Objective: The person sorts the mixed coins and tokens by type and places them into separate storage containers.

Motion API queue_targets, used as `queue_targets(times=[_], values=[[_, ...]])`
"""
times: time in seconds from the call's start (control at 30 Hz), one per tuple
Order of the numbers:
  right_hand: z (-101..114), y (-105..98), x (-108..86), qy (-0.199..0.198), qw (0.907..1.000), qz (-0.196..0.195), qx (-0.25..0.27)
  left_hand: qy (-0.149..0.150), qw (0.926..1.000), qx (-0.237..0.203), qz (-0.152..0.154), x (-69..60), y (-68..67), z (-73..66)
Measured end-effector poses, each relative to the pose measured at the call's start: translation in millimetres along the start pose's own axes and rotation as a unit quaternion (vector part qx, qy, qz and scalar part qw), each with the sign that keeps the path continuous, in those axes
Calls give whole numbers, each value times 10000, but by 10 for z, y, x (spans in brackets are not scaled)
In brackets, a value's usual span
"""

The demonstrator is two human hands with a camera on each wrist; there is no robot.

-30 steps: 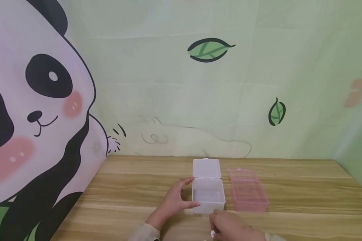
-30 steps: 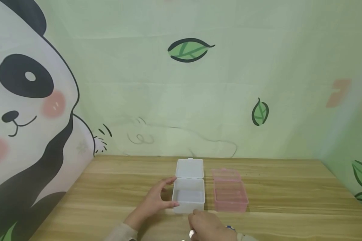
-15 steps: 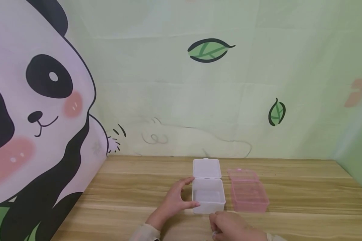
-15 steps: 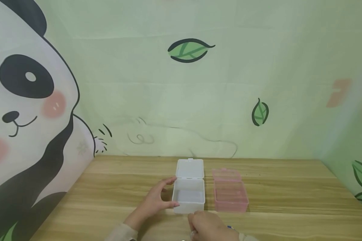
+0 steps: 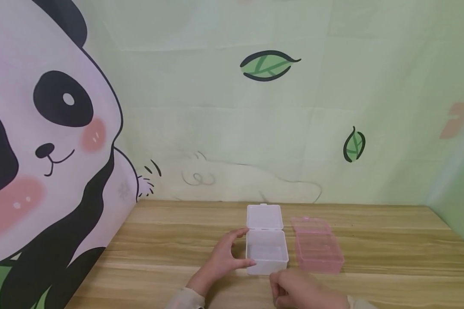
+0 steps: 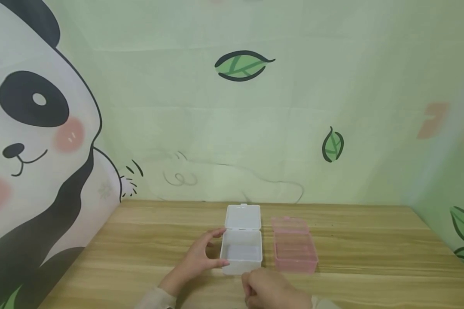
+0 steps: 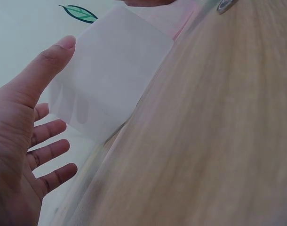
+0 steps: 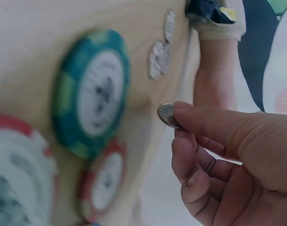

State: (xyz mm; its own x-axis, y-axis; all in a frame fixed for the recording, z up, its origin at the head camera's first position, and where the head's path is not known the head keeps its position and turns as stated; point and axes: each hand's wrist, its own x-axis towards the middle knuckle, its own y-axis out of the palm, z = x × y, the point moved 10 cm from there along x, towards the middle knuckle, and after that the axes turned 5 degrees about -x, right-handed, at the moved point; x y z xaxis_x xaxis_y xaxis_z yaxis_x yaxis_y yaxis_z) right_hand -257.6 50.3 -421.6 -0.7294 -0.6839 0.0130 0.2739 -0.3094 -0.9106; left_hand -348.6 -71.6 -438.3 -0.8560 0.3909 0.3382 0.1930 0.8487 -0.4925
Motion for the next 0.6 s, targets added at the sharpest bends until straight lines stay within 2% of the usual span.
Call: queue_targets(times=[0.13, 0.33, 0.43, 0.6], values=[[3, -141, 18, -80, 9995, -45, 316, -12, 10000, -1, 1, 9, -4, -14], [18, -392, 92, -222, 9992, -249, 235, 46, 10000, -21, -8, 20, -10, -43], [12, -502, 120, -216, 9984, -392, 359, 60, 10000, 2, -4, 15, -9, -43], [-44, -626, 173, 13, 9972, -522, 534, 68, 10000, 17, 4, 5, -8, -31]])
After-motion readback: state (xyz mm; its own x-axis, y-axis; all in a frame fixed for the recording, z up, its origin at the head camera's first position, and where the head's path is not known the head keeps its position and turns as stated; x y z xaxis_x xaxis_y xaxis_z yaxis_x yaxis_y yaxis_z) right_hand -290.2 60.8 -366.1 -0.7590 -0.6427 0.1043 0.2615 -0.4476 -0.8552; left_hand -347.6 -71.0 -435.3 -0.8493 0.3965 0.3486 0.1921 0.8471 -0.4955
